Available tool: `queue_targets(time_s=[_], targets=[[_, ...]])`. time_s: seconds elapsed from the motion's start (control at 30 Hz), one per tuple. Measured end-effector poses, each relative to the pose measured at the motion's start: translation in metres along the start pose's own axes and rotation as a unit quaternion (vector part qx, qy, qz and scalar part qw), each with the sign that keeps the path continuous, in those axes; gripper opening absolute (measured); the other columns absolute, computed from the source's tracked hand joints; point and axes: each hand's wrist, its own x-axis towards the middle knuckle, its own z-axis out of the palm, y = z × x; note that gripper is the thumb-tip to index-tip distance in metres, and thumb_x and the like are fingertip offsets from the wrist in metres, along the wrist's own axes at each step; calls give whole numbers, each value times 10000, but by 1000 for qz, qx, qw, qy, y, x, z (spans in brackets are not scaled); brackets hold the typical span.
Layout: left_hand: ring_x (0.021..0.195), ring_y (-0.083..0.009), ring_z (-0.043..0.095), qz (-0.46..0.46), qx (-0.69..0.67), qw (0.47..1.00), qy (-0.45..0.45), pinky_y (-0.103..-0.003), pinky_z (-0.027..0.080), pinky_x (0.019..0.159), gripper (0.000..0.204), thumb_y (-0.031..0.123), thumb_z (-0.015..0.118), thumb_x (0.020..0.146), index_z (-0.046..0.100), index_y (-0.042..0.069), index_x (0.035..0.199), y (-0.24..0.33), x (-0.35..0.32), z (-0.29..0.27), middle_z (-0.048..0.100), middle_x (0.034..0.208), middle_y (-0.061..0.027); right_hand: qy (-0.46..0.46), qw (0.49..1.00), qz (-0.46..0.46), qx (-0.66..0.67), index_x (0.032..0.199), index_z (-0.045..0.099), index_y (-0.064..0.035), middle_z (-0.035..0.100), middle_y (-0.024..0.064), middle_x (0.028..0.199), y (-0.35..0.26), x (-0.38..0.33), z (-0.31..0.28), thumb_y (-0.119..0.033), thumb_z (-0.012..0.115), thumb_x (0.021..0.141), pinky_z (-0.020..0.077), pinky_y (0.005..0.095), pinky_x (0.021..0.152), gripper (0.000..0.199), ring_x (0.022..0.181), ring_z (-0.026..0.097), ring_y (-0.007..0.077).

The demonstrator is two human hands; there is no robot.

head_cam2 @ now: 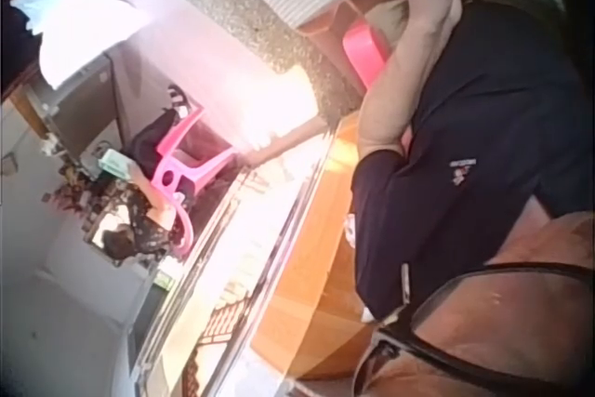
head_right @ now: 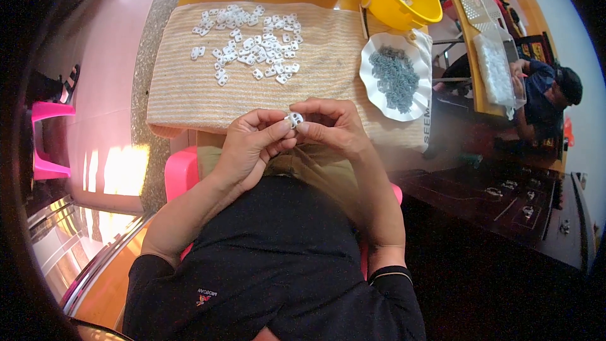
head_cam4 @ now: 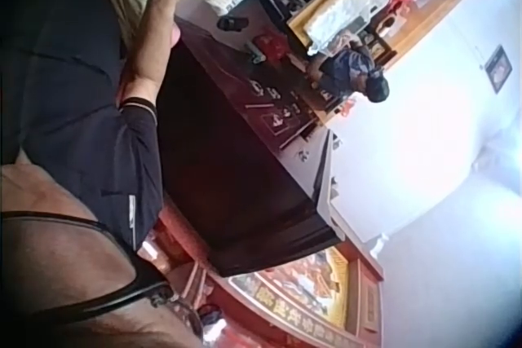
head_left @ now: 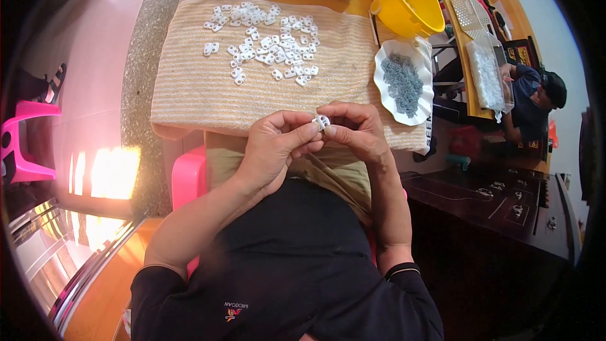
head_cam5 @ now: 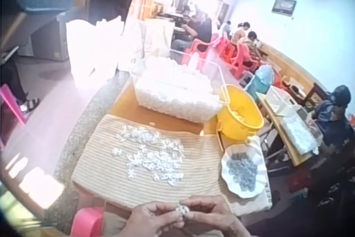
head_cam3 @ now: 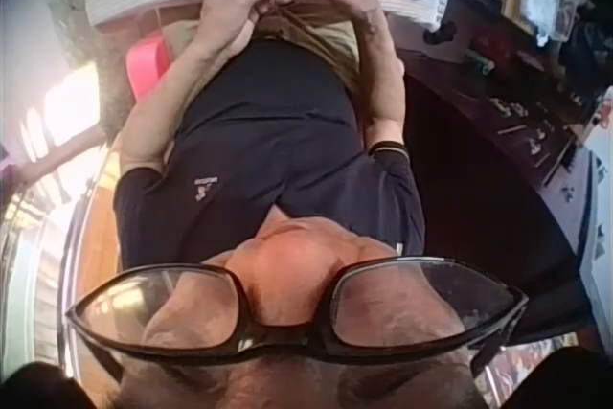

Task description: Assembling small white plastic components by hand at a workbench.

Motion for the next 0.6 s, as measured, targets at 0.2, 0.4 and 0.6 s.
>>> queue_targets(time_s=[0.2,0.4,0.6], targets=[[746,-126,662,-2,-7,1000,-14,-213,560,678,135,57,676,859,613,28,976,-2,2,-3,670,893,-76,-14,1000,-13,8,1159,583,66,629,116,1051,3,1,-1,30,621,859,564,321,820,304,947,648,204],[799,-149,667,-14,-24,999,-46,-246,585,726,131,29,628,883,605,34,1012,-1,2,-4,665,936,-98,-7,1000,-6,6,1154,590,56,623,98,1037,5,0,-2,23,631,853,557,303,827,305,950,642,193],[783,-138,654,-24,-29,996,-78,-227,553,715,114,52,667,866,592,49,952,4,1,-1,667,917,-65,-27,998,-54,-31,1109,626,38,577,68,967,6,3,-1,-24,678,831,496,249,788,290,900,582,134]])
